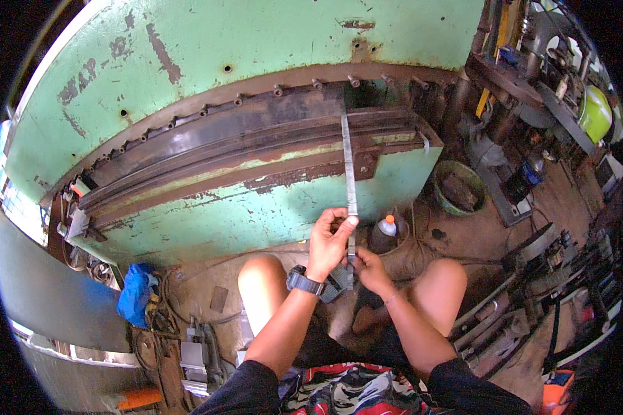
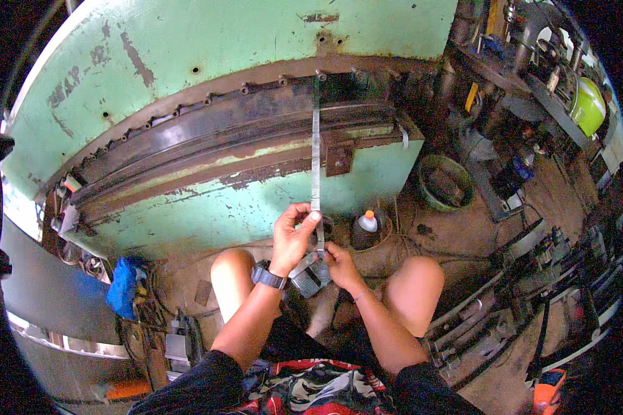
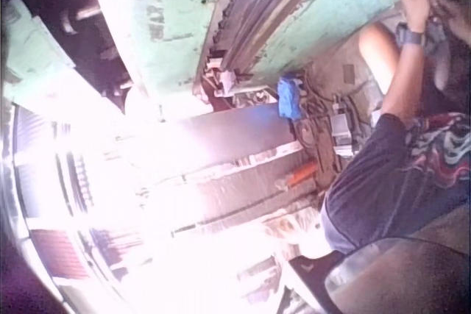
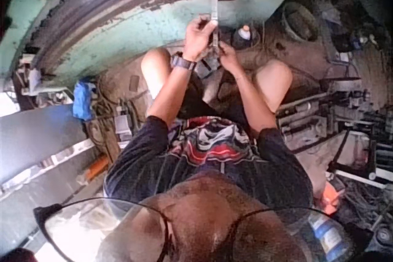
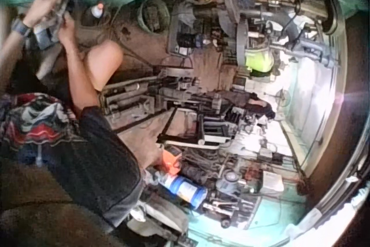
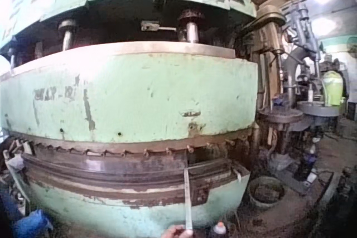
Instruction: The person sits on the floor and uses a metal ruler to measure a section of a large green machine. They repeatedly place the ruler against the machine's surface, adjust its position, and appear to mark or note measurements.
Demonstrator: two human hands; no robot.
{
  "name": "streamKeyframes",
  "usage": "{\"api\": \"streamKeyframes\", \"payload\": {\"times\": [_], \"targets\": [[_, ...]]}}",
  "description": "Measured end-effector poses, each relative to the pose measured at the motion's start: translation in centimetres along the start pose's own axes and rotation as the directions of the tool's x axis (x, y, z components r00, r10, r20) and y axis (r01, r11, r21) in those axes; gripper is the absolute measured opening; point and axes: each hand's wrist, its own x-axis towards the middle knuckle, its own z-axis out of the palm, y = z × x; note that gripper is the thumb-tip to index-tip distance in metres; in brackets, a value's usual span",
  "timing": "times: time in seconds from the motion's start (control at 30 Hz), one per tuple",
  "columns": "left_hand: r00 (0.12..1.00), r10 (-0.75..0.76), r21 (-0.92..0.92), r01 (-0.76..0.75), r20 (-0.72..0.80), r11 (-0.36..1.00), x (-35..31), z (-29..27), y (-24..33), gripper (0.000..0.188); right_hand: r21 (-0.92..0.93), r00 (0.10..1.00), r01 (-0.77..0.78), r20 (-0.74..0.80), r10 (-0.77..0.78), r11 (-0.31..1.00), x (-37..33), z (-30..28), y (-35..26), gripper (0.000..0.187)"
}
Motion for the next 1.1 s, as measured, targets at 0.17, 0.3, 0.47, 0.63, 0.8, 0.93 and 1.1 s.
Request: {"api": "streamKeyframes", "payload": {"times": [0.17,0.3,0.47,0.63,0.8,0.93,1.1], "targets": [[0.991,0.121,0.157,-0.111,-0.057,0.981,4.8,-1.5,-1.8,0.020,0.090,0.999,-0.029,0.048,0.025,0.996,5.1,-0.8,-0.9,0.022],[0.966,0.234,0.241,-0.202,-0.114,0.949,10.0,-1.0,-1.9,0.022,0.319,0.999,0.041,0.008,-0.045,0.947,8.6,-0.9,-1.9,0.048],[0.976,0.125,0.193,-0.090,-0.179,0.977,13.8,-1.5,-3.6,0.022,0.378,0.978,0.090,-0.209,-0.010,0.921,13.4,0.4,-5.6,0.067],[0.979,0.137,0.170,-0.111,-0.151,0.979,17.3,-0.4,-4.2,0.019,0.285,0.930,0.177,-0.361,-0.065,0.942,19.2,-0.4,-5.6,0.033],[0.986,0.083,0.081,-0.072,-0.147,0.994,19.2,-0.7,-4.9,0.019,0.293,0.925,0.064,-0.376,0.054,0.954,22.6,-0.8,-5.4,0.043],[0.973,0.017,0.043,-0.007,-0.231,0.999,19.9,0.1,-4.2,0.023,0.230,0.900,-0.009,-0.422,0.108,0.973,23.7,-1.3,-5.6,0.047],[0.962,-0.026,-0.072,0.007,-0.270,0.997,20.5,0.2,-4.4,0.025,0.137,0.840,-0.061,-0.528,0.125,0.989,23.4,-0.3,-7.8,0.050]]}}
